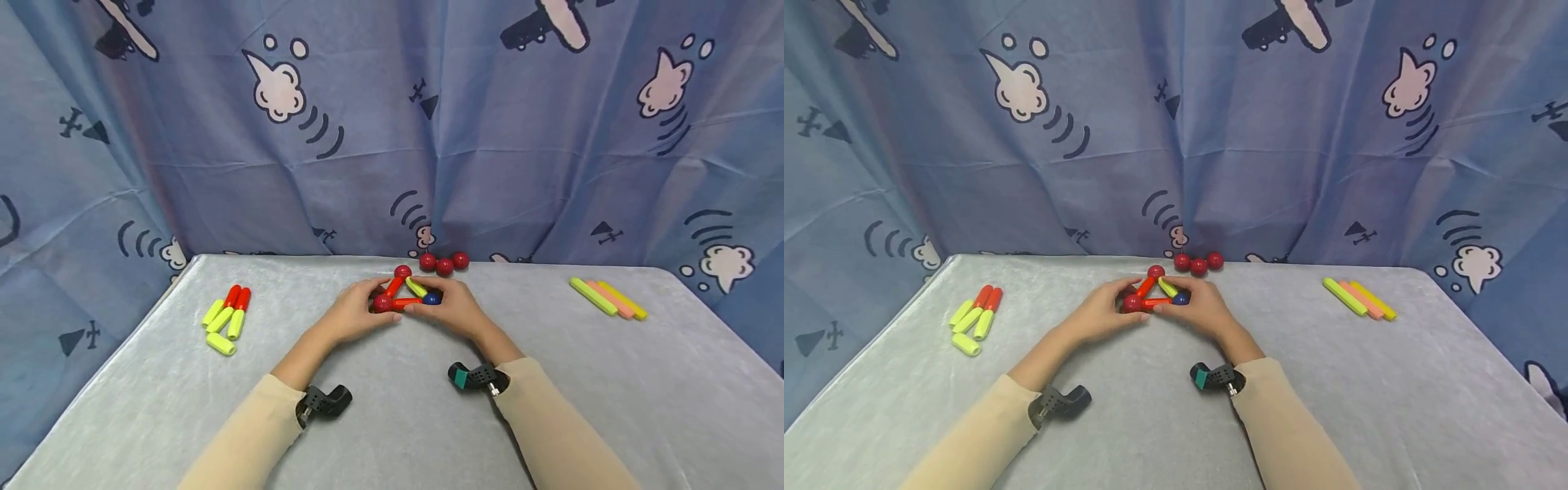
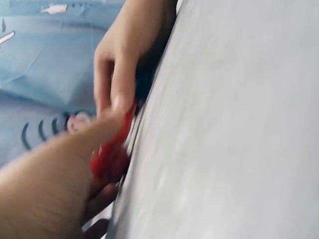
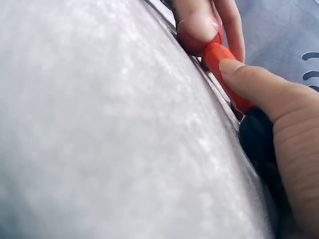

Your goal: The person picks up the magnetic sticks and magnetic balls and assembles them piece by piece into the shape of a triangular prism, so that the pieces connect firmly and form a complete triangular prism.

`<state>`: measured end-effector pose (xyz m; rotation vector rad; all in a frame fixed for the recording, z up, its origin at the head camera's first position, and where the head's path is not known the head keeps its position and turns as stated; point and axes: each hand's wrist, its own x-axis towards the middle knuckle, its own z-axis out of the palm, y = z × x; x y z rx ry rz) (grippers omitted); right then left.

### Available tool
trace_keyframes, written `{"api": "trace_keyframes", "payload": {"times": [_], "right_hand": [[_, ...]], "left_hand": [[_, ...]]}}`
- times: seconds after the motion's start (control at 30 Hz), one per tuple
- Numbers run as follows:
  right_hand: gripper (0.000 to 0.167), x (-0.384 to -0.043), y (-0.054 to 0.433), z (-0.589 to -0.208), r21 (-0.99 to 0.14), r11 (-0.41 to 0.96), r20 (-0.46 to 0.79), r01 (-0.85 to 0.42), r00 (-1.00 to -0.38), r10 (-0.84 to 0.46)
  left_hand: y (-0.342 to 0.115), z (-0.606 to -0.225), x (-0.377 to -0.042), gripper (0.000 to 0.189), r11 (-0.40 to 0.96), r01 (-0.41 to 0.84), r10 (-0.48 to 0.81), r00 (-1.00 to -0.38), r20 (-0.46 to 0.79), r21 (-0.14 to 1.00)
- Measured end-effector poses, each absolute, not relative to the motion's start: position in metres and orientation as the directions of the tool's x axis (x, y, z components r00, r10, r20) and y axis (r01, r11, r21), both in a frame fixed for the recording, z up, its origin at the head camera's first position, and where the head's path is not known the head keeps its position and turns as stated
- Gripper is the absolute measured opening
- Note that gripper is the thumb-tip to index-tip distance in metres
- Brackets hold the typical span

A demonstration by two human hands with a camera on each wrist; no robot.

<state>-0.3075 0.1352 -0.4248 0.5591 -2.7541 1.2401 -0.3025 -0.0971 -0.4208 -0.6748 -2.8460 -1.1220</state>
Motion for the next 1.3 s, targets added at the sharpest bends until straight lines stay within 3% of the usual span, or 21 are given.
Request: {"api": "trace_keyframes", "payload": {"times": [0.17,0.4,0.7,0.9,1.07,1.3], "right_hand": [[0.063,-0.308,0.136,-0.425,-0.726,0.622,0.168,-0.293,-0.953,-0.254],[0.066,-0.31,0.134,-0.426,-0.749,0.594,0.156,-0.294,-0.949,-0.274],[0.068,-0.312,0.134,-0.427,-0.741,0.61,0.138,-0.281,-0.953,-0.271],[0.068,-0.313,0.135,-0.426,-0.752,0.6,0.122,-0.273,-0.952,-0.28],[0.067,-0.312,0.135,-0.425,-0.758,0.59,0.126,-0.277,-0.95,-0.285],[0.067,-0.312,0.137,-0.426,-0.755,0.59,0.138,-0.285,-0.949,-0.282]], "left_hand": [[-0.121,-0.397,-0.305,0.056,0.71,0.382,0.417,-0.905,0.084,0.592],[-0.185,-0.363,-0.3,0.056,0.827,0.281,0.262,-0.959,0.107,0.486],[-0.271,-0.332,-0.275,0.054,0.855,0.124,0.179,-0.982,-0.062,0.504],[-0.312,-0.33,-0.262,0.059,0.893,0.017,0.109,-0.978,-0.179,0.451],[-0.324,-0.34,-0.261,0.07,0.892,-0.077,0.088,-0.937,-0.338,0.446],[-0.328,-0.355,-0.264,0.061,0.867,-0.079,0.09,-0.946,-0.31,0.492]]}}
